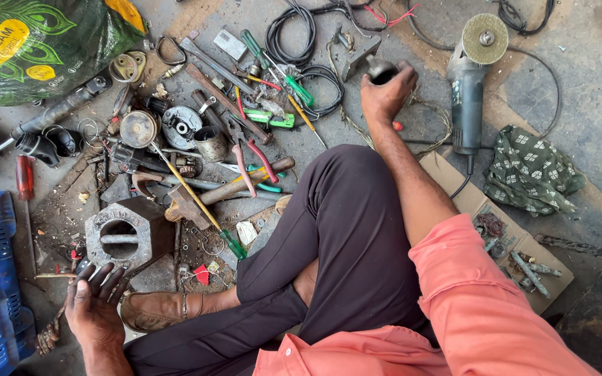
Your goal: The person sits on the floor and uses pliers, a screwdriver, and a hammer to disassemble and adjust a cylindrical motor component. They remove internal parts, tap them with a hammer, and reassemble the housing.
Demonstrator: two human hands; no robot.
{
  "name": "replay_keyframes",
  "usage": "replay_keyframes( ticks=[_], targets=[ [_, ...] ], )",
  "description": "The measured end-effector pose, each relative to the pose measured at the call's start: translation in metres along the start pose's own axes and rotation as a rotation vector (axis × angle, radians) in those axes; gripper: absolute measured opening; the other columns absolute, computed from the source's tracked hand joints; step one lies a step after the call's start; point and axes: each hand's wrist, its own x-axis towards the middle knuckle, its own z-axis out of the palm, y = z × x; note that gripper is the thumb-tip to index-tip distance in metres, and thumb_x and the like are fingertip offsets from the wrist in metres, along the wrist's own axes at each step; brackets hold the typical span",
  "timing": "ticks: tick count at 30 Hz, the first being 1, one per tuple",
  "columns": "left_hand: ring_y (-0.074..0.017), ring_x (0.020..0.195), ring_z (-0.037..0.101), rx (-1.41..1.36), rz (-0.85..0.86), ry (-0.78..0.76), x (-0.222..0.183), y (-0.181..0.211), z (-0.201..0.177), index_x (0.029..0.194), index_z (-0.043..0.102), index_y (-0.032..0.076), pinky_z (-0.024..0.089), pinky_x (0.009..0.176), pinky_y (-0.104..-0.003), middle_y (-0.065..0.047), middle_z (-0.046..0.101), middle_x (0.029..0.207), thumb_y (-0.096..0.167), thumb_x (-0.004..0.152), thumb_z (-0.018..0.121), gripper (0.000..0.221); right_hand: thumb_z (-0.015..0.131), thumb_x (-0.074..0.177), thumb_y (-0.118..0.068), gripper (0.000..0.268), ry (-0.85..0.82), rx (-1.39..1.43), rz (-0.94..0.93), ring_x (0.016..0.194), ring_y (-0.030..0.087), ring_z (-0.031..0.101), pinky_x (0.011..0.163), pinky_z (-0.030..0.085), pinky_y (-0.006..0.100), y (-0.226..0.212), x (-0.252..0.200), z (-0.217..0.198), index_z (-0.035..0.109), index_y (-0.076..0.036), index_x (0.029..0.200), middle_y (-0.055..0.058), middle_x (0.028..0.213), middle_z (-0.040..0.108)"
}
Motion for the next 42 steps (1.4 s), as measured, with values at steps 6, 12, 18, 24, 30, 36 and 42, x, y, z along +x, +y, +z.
replay_keyframes(
  ticks=[6,12,18,24,30,36,42],
  targets=[
    [-0.038,0.121,0.065,0.003,0.004,0.006,-0.001,0.002,0.002,0.148,0.046,-0.002,0.055,0.097,-0.048,-0.023,0.062,0.133,0.037,0.111,0.056,0.055,0.095,0.07,-0.011,0.076,-0.113,0.058,-0.01,0.125,0.039,0.054,0.106,0.043,0.05,-0.015,-0.002,-0.006,0.049,-0.004,0.13,0.016,0.131,0.056],
    [-0.0384,0.12,0.065,0.01,0.003,0.012,-0.002,0.003,0.003,0.148,0.045,-0.002,0.055,0.097,-0.048,-0.023,0.062,0.133,0.036,0.11,0.056,0.055,0.094,0.073,-0.003,0.077,-0.159,0.106,-0.206,0.136,0.039,0.048,0.114,0.043,0.048,-0.006,-0.01,-0.013,0.048,-0.005,0.135,0.017,0.14,0.047],
    [-0.0393,0.121,0.065,-0.004,0.009,-0.008,-0.003,0.002,0.001,0.149,0.045,-0.003,0.056,0.099,-0.049,-0.025,0.061,0.134,0.035,0.11,0.057,0.056,0.093,0.075,-0.002,0.084,-0.176,0.027,-0.34,0.146,0.044,0.035,0.12,0.037,0.048,-0.007,-0.007,-0.013,0.043,0.0,0.142,0.021,0.155,0.033],
    [-0.0394,0.12,0.065,-0.013,0.014,0.002,-0.001,0.001,0.0,0.148,0.045,-0.003,0.055,0.097,-0.049,-0.024,0.061,0.134,0.036,0.109,0.057,0.056,0.097,0.074,-0.007,0.084,-0.165,-0.027,-0.492,0.148,0.044,0.033,0.122,0.039,0.05,-0.017,-0.006,-0.031,0.043,0.001,0.138,0.022,0.158,0.03],
    [-0.0386,0.12,0.066,-0.001,0.011,0.0,-0.002,0.002,0.001,0.147,0.046,-0.003,0.055,0.097,-0.049,-0.024,0.062,0.133,0.036,0.109,0.057,0.055,0.098,0.079,-0.012,0.08,-0.228,-0.064,-0.591,0.145,0.046,0.041,0.118,0.044,0.048,-0.019,0.002,-0.034,0.048,0.001,0.14,0.022,0.158,0.034],
    [-0.0369,0.117,0.067,-0.022,0.024,0.009,-0.003,0.006,0.003,0.146,0.046,-0.002,0.056,0.095,-0.047,-0.024,0.063,0.132,0.036,0.108,0.057,0.055,0.102,0.07,-0.019,0.067,-0.194,0.1,-0.325,0.13,0.037,0.056,0.11,0.05,0.046,-0.014,0.024,-0.015,0.062,0.001,0.121,0.021,0.141,0.053],
    [-0.0359,0.118,0.067,-0.01,0.029,0.01,-0.003,0.009,0.006,0.145,0.046,-0.002,0.056,0.095,-0.045,-0.023,0.063,0.131,0.035,0.109,0.057,0.054,0.092,0.072,-0.017,0.058,-0.405,0.454,0.233,0.111,0.026,0.067,0.099,0.053,0.039,0.007,0.035,-0.006,0.063,-0.004,0.121,0.012,0.119,0.069]
  ],
)
